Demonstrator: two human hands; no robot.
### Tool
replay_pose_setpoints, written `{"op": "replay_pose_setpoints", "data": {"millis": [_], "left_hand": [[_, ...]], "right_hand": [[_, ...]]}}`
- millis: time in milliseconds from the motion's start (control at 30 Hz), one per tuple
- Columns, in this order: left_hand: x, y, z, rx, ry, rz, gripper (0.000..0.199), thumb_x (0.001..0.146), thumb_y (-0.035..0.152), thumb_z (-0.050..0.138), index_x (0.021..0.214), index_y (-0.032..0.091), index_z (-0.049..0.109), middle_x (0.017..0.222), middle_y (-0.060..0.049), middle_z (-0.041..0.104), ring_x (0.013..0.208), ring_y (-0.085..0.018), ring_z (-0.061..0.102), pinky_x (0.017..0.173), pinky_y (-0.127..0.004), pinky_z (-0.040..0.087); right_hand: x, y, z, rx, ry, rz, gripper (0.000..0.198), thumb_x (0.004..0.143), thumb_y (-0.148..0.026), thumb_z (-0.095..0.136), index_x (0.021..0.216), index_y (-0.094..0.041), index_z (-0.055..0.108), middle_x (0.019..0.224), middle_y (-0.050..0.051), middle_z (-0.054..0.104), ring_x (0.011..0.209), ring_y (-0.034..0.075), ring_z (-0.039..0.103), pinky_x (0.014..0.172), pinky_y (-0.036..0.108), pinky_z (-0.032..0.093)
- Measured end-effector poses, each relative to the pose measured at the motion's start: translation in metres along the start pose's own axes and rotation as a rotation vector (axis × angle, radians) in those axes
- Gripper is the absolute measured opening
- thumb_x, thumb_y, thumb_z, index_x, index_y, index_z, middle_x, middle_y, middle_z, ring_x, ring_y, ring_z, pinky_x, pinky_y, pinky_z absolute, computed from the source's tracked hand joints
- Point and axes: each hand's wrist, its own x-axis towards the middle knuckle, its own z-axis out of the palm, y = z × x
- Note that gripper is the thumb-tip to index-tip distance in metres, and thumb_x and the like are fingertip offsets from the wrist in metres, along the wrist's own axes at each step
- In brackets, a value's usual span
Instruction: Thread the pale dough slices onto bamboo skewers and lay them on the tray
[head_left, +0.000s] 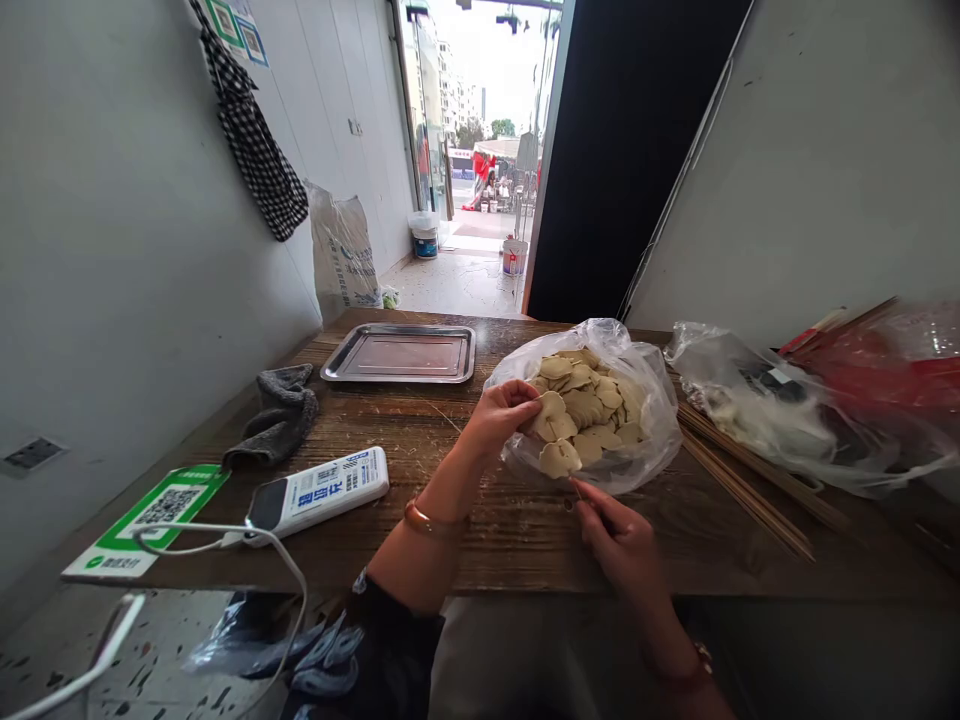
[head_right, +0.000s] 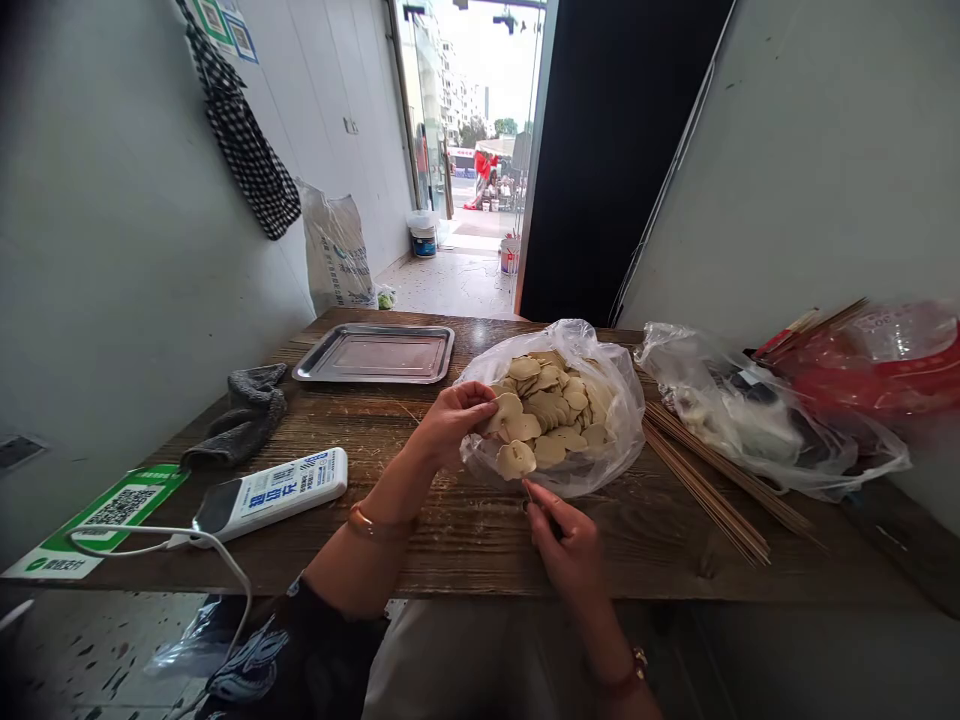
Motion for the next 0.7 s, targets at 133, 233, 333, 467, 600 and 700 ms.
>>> {"op": "replay_pose_setpoints", "data": {"millis": [133, 233, 333, 467, 600, 700], "left_hand": [[0.003, -0.005, -0.003, -0.05, -0.023, -0.033, 0.039, 0.053, 0.034, 0.084, 0.075, 0.012, 0.06, 0.059, 0.004, 0.056, 0.046, -0.005, 0.047, 0.043, -0.019, 0.038], [0.005, -0.009, -0.003, -0.074, -0.031, -0.05, 0.04, 0.052, 0.034, 0.085, 0.075, 0.012, 0.059, 0.059, 0.004, 0.055, 0.047, -0.005, 0.047, 0.044, -0.019, 0.038], [0.004, -0.01, 0.0, -0.058, -0.053, -0.061, 0.041, 0.053, 0.035, 0.084, 0.076, 0.012, 0.058, 0.058, 0.004, 0.054, 0.046, -0.005, 0.045, 0.044, -0.02, 0.04], [0.001, -0.009, 0.005, 0.025, -0.081, -0.033, 0.037, 0.058, 0.036, 0.08, 0.076, 0.013, 0.057, 0.057, 0.004, 0.053, 0.046, -0.006, 0.045, 0.045, -0.02, 0.04], [0.0, -0.004, 0.005, 0.108, -0.067, 0.039, 0.028, 0.064, 0.031, 0.074, 0.077, 0.012, 0.058, 0.061, 0.003, 0.053, 0.052, -0.006, 0.045, 0.048, -0.018, 0.036], [-0.001, 0.0, 0.004, 0.152, -0.059, 0.082, 0.021, 0.066, 0.027, 0.07, 0.077, 0.012, 0.06, 0.064, 0.002, 0.052, 0.054, -0.005, 0.043, 0.049, -0.018, 0.034]], "right_hand": [[0.0, -0.002, 0.0, -0.019, 0.0, 0.0, 0.038, 0.085, -0.038, 0.057, 0.113, -0.017, 0.072, 0.072, 0.003, 0.07, 0.052, 0.012, 0.056, 0.052, 0.023, 0.048], [0.0, -0.003, 0.0, -0.035, 0.016, -0.002, 0.038, 0.085, -0.038, 0.056, 0.111, -0.016, 0.073, 0.071, 0.003, 0.07, 0.052, 0.012, 0.055, 0.052, 0.023, 0.047], [0.0, -0.003, -0.001, -0.042, 0.02, -0.007, 0.038, 0.084, -0.039, 0.056, 0.11, -0.016, 0.074, 0.07, 0.003, 0.069, 0.052, 0.012, 0.054, 0.05, 0.023, 0.046], [0.001, -0.002, 0.0, -0.022, 0.012, 0.004, 0.039, 0.085, -0.038, 0.056, 0.112, -0.016, 0.072, 0.071, 0.004, 0.07, 0.052, 0.012, 0.055, 0.051, 0.023, 0.046], [0.001, -0.002, 0.0, -0.002, 0.017, 0.011, 0.038, 0.084, -0.038, 0.057, 0.111, -0.016, 0.073, 0.074, 0.004, 0.071, 0.051, 0.012, 0.055, 0.049, 0.022, 0.046], [0.001, -0.003, 0.0, 0.002, 0.007, 0.02, 0.038, 0.084, -0.037, 0.057, 0.111, -0.016, 0.073, 0.072, 0.004, 0.071, 0.051, 0.012, 0.056, 0.048, 0.022, 0.046]]}}
